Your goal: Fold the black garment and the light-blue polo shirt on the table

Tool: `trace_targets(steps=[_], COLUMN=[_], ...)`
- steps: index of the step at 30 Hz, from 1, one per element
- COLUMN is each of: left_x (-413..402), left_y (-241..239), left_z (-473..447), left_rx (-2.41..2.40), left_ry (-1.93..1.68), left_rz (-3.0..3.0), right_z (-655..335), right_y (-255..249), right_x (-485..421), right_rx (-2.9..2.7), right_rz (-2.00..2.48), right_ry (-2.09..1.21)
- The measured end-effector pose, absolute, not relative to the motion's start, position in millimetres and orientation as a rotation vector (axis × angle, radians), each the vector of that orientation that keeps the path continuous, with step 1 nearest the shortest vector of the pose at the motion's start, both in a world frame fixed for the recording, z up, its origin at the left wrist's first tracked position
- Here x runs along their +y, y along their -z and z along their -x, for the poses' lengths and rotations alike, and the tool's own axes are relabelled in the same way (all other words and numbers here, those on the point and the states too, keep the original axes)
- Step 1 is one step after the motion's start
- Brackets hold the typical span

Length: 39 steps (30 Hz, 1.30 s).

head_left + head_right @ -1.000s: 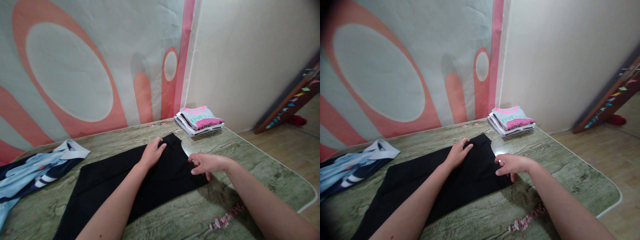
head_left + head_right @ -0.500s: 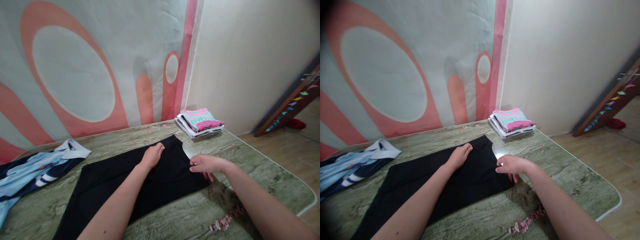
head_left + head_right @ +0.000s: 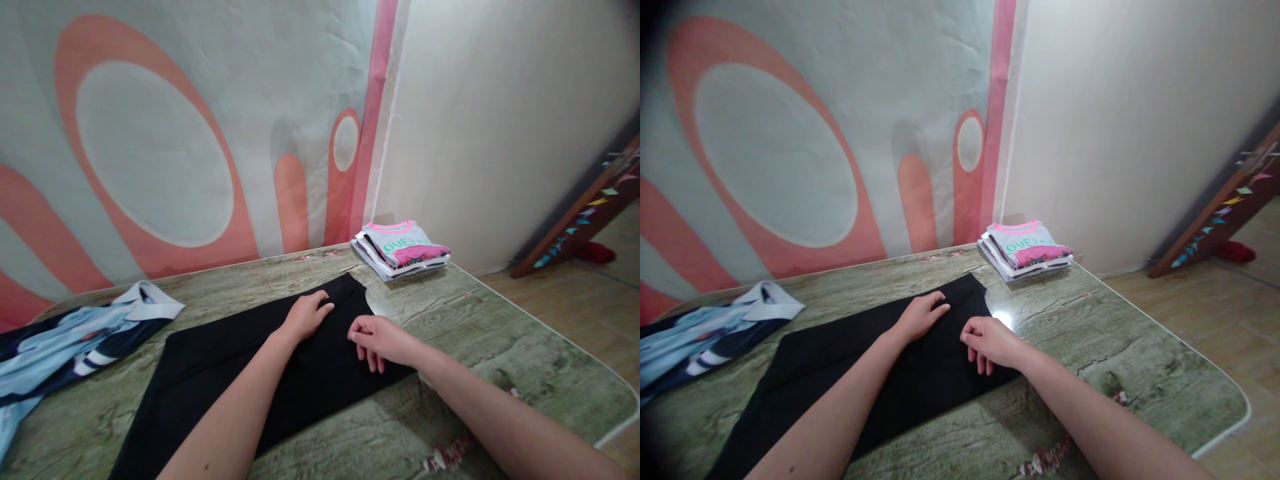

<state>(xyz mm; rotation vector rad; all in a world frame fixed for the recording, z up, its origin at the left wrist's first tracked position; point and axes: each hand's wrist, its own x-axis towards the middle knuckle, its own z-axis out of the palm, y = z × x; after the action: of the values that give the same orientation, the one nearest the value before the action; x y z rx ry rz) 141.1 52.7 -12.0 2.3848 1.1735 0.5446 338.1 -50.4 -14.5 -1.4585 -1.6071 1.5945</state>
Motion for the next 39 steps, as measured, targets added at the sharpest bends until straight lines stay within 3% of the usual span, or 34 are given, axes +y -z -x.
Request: trace_targets(steps=[7,13,27,30,35,39], left_x=[63.2,57.7,61.0,59.5,49.1,38.2], left_y=[12.8,12.1,8.6,2.0,-24.3,-45.2], left_z=[-133.2,-136.3,-135.8,-131.8,-128.7,-129.3], left_rx=[1.136,1.093,1.124,1.077,0.901,0.707], left_ry=[-0.489,-0.526,-0.470,-0.429,-0.382,-0.270], left_rz=[-2.325,-2.342,-2.279,-2.249,-2.214,-2.122], right_z=[-350.6,-332.3,-330.4,-335.1,-343.9,-344.4], right_y=[14.1,11.5,14.2,22.2,29.2,20.2], right_x=[-45.2,-52.5,-47.1,-39.6,-31.5,-34.8], right_rx=[-1.476,-1.595,-1.126,-1.178,-1.492,-1.673], right_rz=[1.432,1.252,1.003,1.148,1.425,1.380], right_ry=[-1.702,-1.393,-1.738,-1.502,-0.731,-0.759])
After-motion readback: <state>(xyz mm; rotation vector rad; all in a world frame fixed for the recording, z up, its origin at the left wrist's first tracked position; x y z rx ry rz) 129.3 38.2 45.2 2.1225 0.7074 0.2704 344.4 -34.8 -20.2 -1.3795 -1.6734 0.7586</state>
